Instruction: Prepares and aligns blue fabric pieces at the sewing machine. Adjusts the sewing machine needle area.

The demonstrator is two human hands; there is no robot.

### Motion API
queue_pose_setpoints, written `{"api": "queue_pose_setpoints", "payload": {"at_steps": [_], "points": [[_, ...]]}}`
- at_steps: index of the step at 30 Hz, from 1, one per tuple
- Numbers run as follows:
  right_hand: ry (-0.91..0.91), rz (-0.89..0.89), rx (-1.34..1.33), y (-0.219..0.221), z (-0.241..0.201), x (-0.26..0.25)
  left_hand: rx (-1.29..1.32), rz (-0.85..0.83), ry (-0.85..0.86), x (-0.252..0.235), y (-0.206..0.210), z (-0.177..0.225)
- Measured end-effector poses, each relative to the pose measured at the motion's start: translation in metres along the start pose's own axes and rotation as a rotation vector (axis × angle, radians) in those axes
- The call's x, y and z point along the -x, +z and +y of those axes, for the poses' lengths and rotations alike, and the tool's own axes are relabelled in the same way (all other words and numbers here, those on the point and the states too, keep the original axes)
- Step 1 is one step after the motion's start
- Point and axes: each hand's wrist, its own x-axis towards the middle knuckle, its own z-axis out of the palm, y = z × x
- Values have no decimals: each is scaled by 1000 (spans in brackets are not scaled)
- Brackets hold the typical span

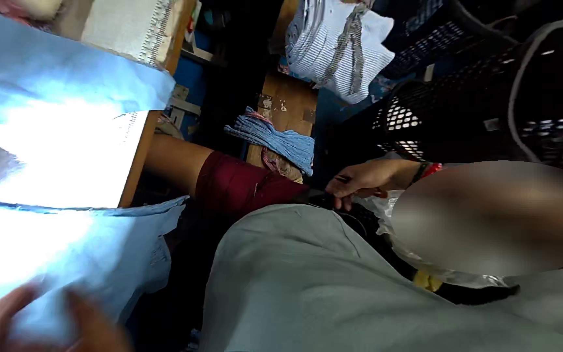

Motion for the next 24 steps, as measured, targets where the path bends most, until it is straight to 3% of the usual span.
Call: {"api": "queue_pose_setpoints", "payload": {"at_steps": [4, 6, 8, 12, 16, 24], "points": [[-13, 36, -86, 16, -1, 2, 362, -765, 210, -19, 129, 87], [-54, 47, -173, 18, 8, -3, 335, -1132, 214, -15, 185, 98], [-77, 70, -231, 19, 13, -4, 234, -1342, 216, -7, 213, 108], [-88, 98, -265, 25, 10, -1, 69, -1444, 153, -6, 214, 124], [-143, 109, -266, 26, 10, -5, 143, -1417, 30, 0, 221, 120], [-207, 100, -268, 30, 6, -22, 390, -1225, 170, 19, 214, 111]]}}
